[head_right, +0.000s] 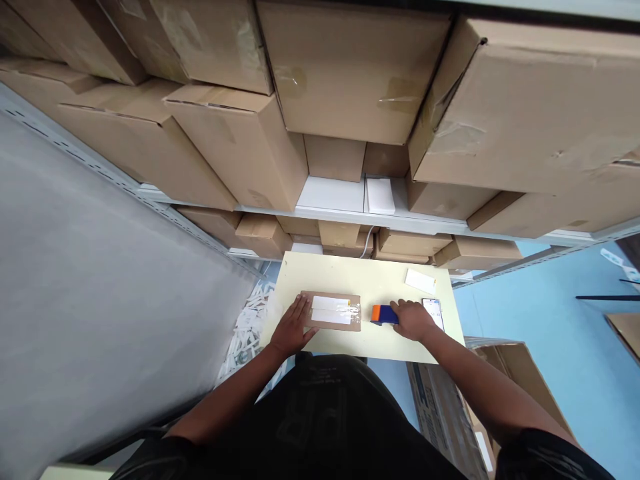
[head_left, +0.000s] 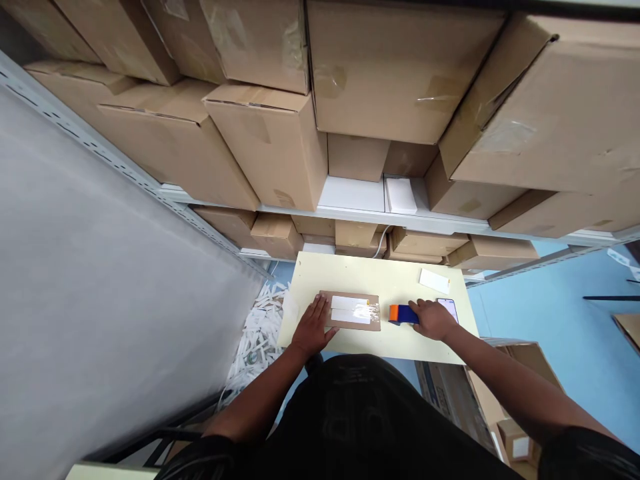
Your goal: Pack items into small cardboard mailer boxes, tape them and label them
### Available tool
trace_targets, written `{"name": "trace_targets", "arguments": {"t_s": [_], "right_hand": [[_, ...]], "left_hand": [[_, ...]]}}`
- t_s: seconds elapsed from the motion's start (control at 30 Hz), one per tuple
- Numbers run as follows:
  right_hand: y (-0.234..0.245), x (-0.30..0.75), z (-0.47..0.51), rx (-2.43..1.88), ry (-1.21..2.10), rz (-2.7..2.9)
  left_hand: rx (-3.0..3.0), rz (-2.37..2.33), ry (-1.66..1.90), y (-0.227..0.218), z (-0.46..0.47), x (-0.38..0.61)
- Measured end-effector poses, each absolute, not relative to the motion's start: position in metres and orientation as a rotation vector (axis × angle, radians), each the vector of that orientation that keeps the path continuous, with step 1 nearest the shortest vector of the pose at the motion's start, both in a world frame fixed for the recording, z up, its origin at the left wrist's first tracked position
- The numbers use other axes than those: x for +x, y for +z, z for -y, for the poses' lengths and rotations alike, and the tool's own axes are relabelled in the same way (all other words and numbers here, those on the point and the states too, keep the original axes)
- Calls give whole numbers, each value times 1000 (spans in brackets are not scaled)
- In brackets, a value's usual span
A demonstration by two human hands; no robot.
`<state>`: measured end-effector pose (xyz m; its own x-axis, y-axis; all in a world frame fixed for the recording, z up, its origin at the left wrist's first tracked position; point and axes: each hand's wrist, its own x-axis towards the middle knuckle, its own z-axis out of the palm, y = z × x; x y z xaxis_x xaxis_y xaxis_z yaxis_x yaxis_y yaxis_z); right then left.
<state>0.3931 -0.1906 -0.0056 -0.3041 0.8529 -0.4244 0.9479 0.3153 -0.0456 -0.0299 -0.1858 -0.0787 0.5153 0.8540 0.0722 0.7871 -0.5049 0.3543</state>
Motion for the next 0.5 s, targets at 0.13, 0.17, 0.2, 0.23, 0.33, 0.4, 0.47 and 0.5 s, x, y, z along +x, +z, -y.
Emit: {"name": "trace_targets", "arguments": {"t_s": [0.13,0.17,0.2,0.23,0.33,0.4,0.47,0.5], "right_hand": [[-16,351,177,1709,-508,-2143],[-17,346,175,1724,-536,-2094],[-18,342,174,1735,-566,-2042],[-19,340,175,1745,-597,-1994],[-20,338,185,1801,-643,-1887],[-22,336,197,1864,-608,-1855],[-25,332,207,1929,-553,-1842],[-27,331,211,1960,-535,-1839]], "left_hand": [[2469,-1374,367,-81,186,-30],[2469,-1374,377,-81,186,-30],[2472,-1373,388,-82,186,-30],[2479,-1372,400,-82,187,-30],[2497,-1371,437,-83,188,-30],[2504,-1364,455,-83,188,-30],[2504,-1359,469,-83,188,-30],[2502,-1356,475,-83,188,-30]]}}
